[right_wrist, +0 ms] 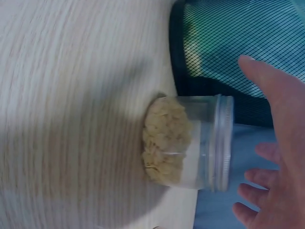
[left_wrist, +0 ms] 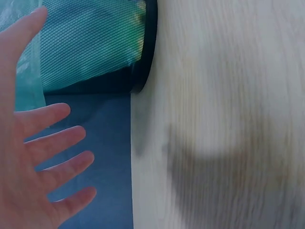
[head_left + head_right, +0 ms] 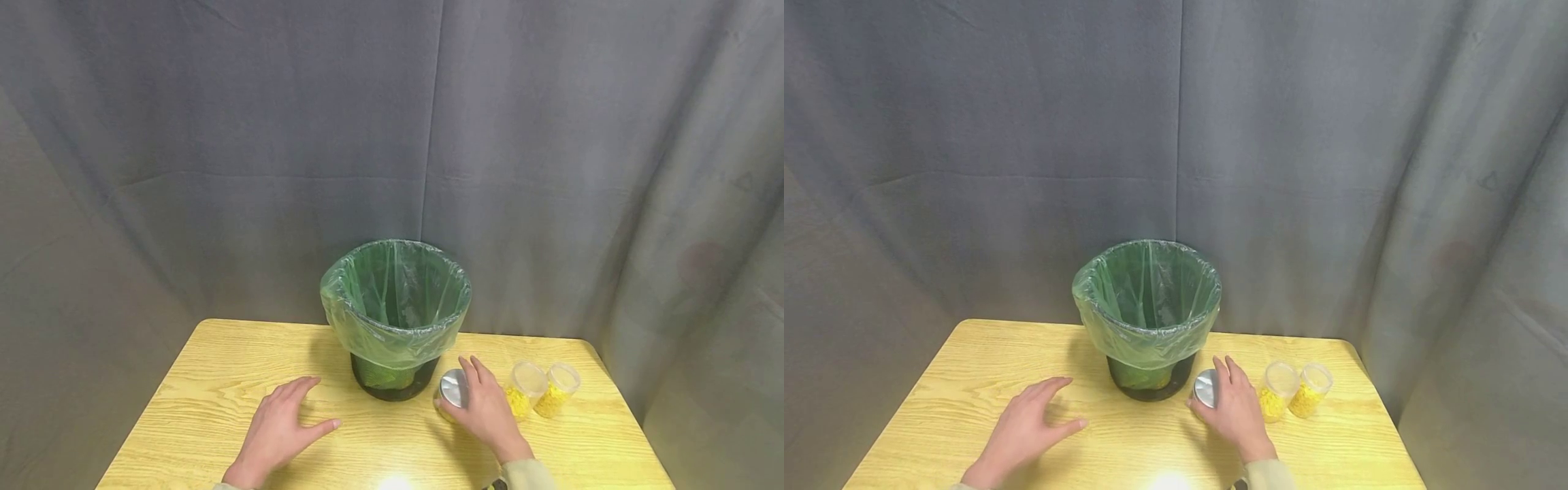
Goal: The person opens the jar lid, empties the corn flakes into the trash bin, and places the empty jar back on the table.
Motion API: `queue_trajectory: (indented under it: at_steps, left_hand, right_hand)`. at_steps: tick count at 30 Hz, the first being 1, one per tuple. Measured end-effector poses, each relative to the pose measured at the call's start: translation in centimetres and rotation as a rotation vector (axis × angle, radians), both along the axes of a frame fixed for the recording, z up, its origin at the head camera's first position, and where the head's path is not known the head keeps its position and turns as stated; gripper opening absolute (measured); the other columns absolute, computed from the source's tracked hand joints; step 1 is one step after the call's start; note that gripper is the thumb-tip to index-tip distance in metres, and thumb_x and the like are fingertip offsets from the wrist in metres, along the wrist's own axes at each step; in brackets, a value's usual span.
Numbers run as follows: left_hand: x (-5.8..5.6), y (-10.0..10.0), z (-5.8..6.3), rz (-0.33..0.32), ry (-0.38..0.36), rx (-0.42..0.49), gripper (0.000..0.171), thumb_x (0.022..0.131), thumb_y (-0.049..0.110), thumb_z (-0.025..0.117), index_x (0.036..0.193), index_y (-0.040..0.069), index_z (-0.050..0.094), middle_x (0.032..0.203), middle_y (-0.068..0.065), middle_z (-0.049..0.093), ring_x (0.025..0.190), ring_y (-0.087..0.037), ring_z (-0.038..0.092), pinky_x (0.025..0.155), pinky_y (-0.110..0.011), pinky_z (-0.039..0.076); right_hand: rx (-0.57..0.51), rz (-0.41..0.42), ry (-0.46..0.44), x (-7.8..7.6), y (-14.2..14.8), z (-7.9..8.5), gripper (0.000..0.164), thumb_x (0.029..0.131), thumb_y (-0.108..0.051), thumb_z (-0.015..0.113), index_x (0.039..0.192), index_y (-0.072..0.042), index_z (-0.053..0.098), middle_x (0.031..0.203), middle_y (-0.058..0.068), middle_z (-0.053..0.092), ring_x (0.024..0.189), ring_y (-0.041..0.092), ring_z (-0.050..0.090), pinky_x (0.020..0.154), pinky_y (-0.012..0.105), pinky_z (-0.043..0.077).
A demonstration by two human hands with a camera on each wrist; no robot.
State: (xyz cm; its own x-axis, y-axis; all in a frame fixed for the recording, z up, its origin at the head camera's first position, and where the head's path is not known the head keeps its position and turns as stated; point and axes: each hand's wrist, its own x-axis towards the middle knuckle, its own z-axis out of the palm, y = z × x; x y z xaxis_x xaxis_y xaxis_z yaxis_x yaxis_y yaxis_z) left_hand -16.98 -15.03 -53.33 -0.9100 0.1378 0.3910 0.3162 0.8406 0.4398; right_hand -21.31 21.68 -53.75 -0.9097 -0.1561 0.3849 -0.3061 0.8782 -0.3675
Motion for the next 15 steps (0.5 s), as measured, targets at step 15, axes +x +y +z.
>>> queue_trajectory:
  at_steps: [15]
  left_hand:
    - [0.4,1.9,-1.4,-0.036,-0.064,0.016,0.087,0.063,0.076,0.063,0.128,0.018,0.057,0.125,0.003,0.056,0.114,-0.021,0.051,0.09,-0.046,0.038]
  right_hand:
    - [0.019,-0.071,-0.069,-1.0,0.0,-1.9,0.091,0.066,-0.057,0.075,0.131,0.0,0.047,0.115,0.018,0.054,0.099,0.035,0.053,0.081,0.047,0.044]
